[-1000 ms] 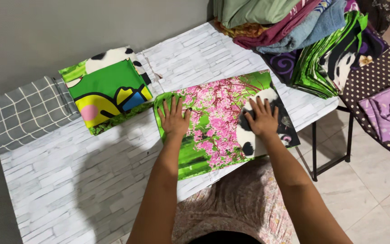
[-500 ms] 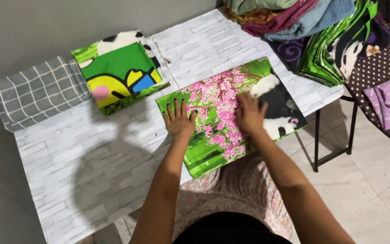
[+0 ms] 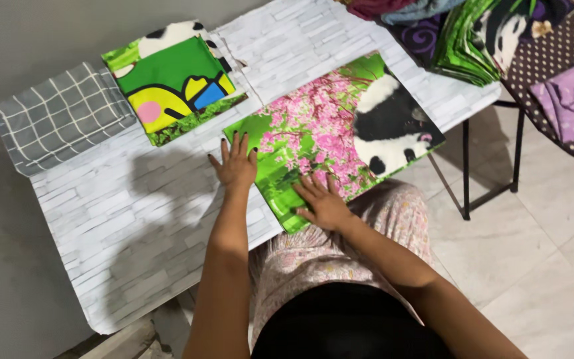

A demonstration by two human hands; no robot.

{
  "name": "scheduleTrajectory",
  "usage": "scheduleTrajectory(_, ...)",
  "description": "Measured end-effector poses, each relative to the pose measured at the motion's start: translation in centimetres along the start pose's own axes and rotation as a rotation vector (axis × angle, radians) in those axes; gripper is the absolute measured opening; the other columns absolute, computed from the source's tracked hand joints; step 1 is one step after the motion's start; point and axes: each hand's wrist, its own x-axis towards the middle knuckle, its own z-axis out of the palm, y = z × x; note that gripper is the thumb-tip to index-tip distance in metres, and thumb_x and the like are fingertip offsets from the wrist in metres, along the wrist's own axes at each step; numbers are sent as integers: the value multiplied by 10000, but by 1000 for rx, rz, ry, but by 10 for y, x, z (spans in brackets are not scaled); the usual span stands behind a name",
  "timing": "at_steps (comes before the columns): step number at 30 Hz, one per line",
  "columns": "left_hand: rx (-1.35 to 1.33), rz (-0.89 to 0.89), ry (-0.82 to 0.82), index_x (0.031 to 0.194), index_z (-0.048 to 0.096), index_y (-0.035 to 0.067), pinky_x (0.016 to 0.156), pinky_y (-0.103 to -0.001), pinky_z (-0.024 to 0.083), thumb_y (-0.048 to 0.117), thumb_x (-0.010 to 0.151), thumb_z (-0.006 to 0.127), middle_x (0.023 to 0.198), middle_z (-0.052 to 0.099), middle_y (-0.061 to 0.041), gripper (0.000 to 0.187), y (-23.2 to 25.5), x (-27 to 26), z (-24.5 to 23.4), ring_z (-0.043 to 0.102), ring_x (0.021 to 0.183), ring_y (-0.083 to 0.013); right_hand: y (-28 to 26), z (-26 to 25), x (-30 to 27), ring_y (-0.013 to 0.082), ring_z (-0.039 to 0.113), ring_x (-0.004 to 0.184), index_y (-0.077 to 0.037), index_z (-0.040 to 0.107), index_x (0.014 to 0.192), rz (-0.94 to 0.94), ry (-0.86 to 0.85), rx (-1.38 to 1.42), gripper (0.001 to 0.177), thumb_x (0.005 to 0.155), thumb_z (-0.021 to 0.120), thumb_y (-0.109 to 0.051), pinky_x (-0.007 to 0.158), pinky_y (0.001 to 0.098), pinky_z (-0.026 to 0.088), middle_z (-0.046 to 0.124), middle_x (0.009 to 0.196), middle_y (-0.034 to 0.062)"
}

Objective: The person folds multiple patterned linens on a low table, smoothing and aligning edges before stacking them. They handle a green cartoon frog towel, a floral panda sheet, and a green panda sheet, placing each folded item into a growing stack.

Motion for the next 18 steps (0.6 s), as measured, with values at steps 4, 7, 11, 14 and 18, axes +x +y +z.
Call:
scheduleTrajectory(4,26,-89,-30,1591,283,395,1137,-789,49,567,1022,352,1688,196,137,598,-7,-3,-4,140,1558,-336,-22,-6,-26,367,190,1514,-214,387,1520,-92,-81,44,766,885,618,-574,1195,638,55,272,1627,128)
scheduleTrajectory(7,67,-143,-18,1589,300,395,1138,-794,23,575,1015,379,1674,225,130,607,-17,-10,-5,142,1545,-384,-28,-3,-34,339,241,1533,-243,465,1509,-176,-32,-11,683,880,663,-420,1223,630,98,361,1617,85)
scheduleTrajectory(11,96,-146,49,1592,352,361,1140,-794,21,556,1007,416,1674,283,94,620,-33,-32,-2,155,1552,-397,-27,10,-42,328,332,1509,-248,549,1462,-218,67,17,589,894,701,-280,1242,614,151,481,1562,55)
scheduleTrajectory(14,77,-147,59,1570,369,342,1115,-792,5,532,982,434,1653,306,62,622,-42,-46,-8,145,1529,-403,-28,18,-48,331,379,1481,-240,581,1427,-209,89,37,527,908,668,-254,1238,601,157,523,1526,67)
scheduleTrajectory(18,110,-95,60,1538,403,325,1124,-794,-15,556,1058,409,1623,363,27,533,-44,-68,-21,96,1561,-422,-17,15,-55,329,434,1468,-215,631,1378,-202,111,227,434,951,610,-143,1258,583,153,595,1492,63)
